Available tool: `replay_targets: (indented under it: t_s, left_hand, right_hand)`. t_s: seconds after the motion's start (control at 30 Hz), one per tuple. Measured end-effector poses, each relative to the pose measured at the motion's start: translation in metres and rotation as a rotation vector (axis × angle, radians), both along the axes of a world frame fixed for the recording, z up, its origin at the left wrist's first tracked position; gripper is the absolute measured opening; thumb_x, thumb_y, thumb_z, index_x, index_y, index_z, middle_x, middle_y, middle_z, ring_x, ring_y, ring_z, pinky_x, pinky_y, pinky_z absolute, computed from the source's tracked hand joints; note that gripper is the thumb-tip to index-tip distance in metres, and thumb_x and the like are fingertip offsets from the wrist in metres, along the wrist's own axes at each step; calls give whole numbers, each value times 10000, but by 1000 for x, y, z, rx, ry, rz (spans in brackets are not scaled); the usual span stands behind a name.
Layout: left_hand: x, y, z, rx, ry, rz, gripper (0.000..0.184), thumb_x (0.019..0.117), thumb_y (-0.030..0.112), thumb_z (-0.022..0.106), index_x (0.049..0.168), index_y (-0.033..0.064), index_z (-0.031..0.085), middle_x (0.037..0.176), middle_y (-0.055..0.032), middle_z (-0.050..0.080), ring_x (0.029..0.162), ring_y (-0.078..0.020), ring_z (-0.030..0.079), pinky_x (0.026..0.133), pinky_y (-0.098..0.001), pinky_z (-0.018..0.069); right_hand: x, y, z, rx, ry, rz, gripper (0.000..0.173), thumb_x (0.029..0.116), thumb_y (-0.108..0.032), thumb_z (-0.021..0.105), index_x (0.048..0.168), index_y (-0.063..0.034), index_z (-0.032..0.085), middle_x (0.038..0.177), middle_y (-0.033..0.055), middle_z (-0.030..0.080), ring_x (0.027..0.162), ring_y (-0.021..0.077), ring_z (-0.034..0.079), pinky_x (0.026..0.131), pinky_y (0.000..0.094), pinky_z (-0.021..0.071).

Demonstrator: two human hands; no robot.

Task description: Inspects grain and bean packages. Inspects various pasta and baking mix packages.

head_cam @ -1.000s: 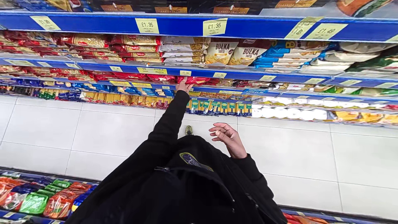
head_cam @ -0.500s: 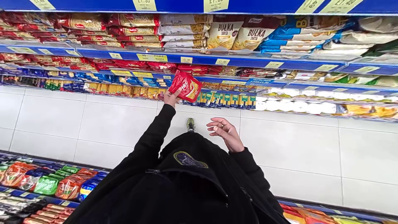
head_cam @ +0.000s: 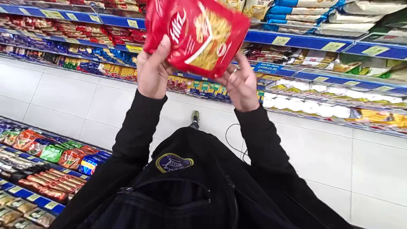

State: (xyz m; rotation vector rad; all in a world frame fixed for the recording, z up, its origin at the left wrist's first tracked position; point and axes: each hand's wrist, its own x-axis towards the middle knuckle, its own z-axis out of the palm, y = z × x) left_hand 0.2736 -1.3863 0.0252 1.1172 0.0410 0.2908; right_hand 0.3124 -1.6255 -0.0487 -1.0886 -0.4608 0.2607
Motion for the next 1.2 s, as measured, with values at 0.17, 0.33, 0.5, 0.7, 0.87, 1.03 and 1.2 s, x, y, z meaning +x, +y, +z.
replay_targets:
  t_s: [0.17, 0.33, 0.5, 0.7, 0.87, 1.03, 1.2]
  left_hand:
    - [-30, -21, 53, -116, -204, -27, 262, 1084, 138, 486, 1294, -18, 485, 1131, -211, 680, 1013, -309, 720, 896, -479, 616]
    - [-58, -37, 76, -103, -298, 42, 250, 1071, 125, 517, 1280, -10, 492, 1110, -189, 690, 997, -297, 726, 876, -471, 626]
    - [-79, -38, 85, -58, -306, 28, 350, 1050, 113, 563, 1359, -5, 448, 1145, -195, 683, 995, -311, 729, 868, -467, 631]
    - [-91, -37, 66, -101, -381, -32, 530, 895, -70, 706, 1336, 8, 424, 1143, -178, 684, 1008, -307, 723, 894, -493, 618]
    - [-88, -33, 58, -140, -352, -44, 489, 924, -83, 659, 1341, 6, 420, 1156, -194, 671, 1025, -327, 715, 902, -517, 610]
    - [-87, -33, 51, -175, -328, -36, 469, 909, -73, 688, 1305, 17, 455, 1128, -180, 687, 1002, -305, 723, 886, -488, 618]
    - [-89, -38, 46, -200, -316, -31, 424, 922, -74, 669, 1291, 7, 477, 1122, -181, 690, 1001, -303, 723, 886, -483, 617]
  right_hand:
    - [-8, -5, 73, 110, -237, -95, 588, 986, -134, 630, 1474, 35, 349, 1248, 145, 645, 1066, 250, 695, 900, 424, 617]
    - [-36, -7, 112, 143, -314, -180, 480, 984, -34, 615, 1417, 66, 431, 1215, 160, 662, 1066, 254, 700, 939, 428, 607]
    - [-52, -11, 129, 125, -360, -230, 430, 981, -28, 611, 1384, 54, 483, 1208, 149, 670, 1057, 247, 701, 930, 431, 607]
    - [-64, -14, 128, 93, -380, -266, 419, 968, -18, 632, 1365, 45, 513, 1194, 132, 684, 1044, 236, 708, 921, 421, 614]
    - [-70, -13, 125, 91, -396, -285, 450, 960, 15, 641, 1383, 77, 501, 1217, 152, 678, 1059, 239, 702, 923, 406, 612]
    - [-73, -14, 124, 58, -387, -292, 447, 955, 25, 638, 1378, 80, 505, 1218, 157, 675, 1054, 244, 706, 920, 415, 616]
    - [-73, -17, 121, 40, -396, -308, 468, 951, 16, 653, 1390, 78, 500, 1210, 146, 679, 1030, 230, 708, 883, 392, 624]
